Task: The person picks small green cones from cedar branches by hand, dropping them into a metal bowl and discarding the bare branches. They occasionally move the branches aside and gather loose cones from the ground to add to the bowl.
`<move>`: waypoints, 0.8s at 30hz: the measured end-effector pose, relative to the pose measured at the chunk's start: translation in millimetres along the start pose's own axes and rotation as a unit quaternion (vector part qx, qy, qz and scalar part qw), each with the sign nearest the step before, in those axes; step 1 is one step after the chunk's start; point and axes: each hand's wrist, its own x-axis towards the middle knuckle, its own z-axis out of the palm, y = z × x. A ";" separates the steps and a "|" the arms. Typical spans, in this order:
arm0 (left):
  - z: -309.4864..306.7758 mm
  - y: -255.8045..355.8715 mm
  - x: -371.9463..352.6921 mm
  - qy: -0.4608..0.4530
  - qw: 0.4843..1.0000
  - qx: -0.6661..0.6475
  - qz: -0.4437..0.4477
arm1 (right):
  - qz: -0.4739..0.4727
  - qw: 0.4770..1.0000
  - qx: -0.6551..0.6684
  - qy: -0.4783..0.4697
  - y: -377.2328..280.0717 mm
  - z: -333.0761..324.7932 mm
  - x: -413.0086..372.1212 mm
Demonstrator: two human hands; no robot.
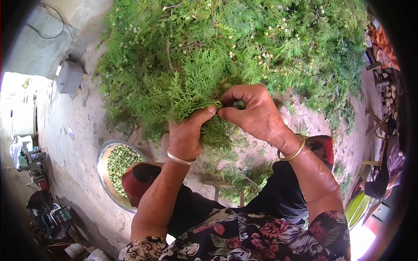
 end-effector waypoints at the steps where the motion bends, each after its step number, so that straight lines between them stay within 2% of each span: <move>1: -1.6 -1.5 -0.7 -0.013 0.997 0.048 0.055 | -0.001 1.000 0.015 0.010 -2.0 0.1 -0.6; 5: -5.9 -0.2 2.9 -0.029 0.998 0.029 0.049 | 0.011 0.998 0.051 0.020 -7.3 0.0 -2.3; 7: -11.1 1.4 6.0 -0.047 0.970 0.169 0.167 | 0.012 0.997 0.078 0.024 -3.1 3.0 -3.7; 8: -9.7 6.0 5.9 -0.047 0.970 0.169 0.167 | 0.011 0.994 0.104 0.029 -1.5 4.1 -4.5; 9: -6.5 12.5 5.4 -0.027 0.987 0.111 0.111 | 0.012 0.994 0.104 0.028 -3.1 3.3 -5.0; 10: -4.8 15.5 4.8 -0.006 0.997 0.052 0.054 | 0.073 0.982 0.174 0.013 -6.5 1.1 -5.7; 11: -5.1 14.2 4.7 -0.005 0.997 0.051 0.053 | 0.134 0.961 0.241 -0.002 -9.0 -1.1 -6.3; 12: -5.5 12.0 5.3 0.017 1.000 0.020 -0.003 | 0.135 0.961 0.240 -0.004 -9.4 -4.8 -6.0; 14: -5.9 10.0 6.1 0.044 0.997 -0.012 -0.060 | 0.154 0.905 0.396 -0.001 -6.7 -15.8 -2.4; 15: -5.6 10.1 7.1 0.059 0.992 -0.070 -0.084 | 0.125 0.894 0.430 -0.005 -3.5 -19.1 -0.6; 17: -4.0 13.2 9.4 0.071 0.983 -0.128 -0.107 | 0.134 0.886 0.445 -0.003 -7.7 -22.5 2.1; 18: -2.7 17.2 11.5 0.091 0.945 -0.266 -0.168 | 0.142 0.878 0.458 0.000 -9.2 -24.9 2.6; 19: -1.1 19.6 13.4 0.108 0.883 -0.398 -0.225 | 0.152 0.870 0.469 -0.011 -8.5 -27.1 2.8; 24: 0.5 15.8 13.6 0.095 0.881 -0.405 -0.226 | 0.167 0.887 0.430 -0.002 -10.8 -21.5 3.2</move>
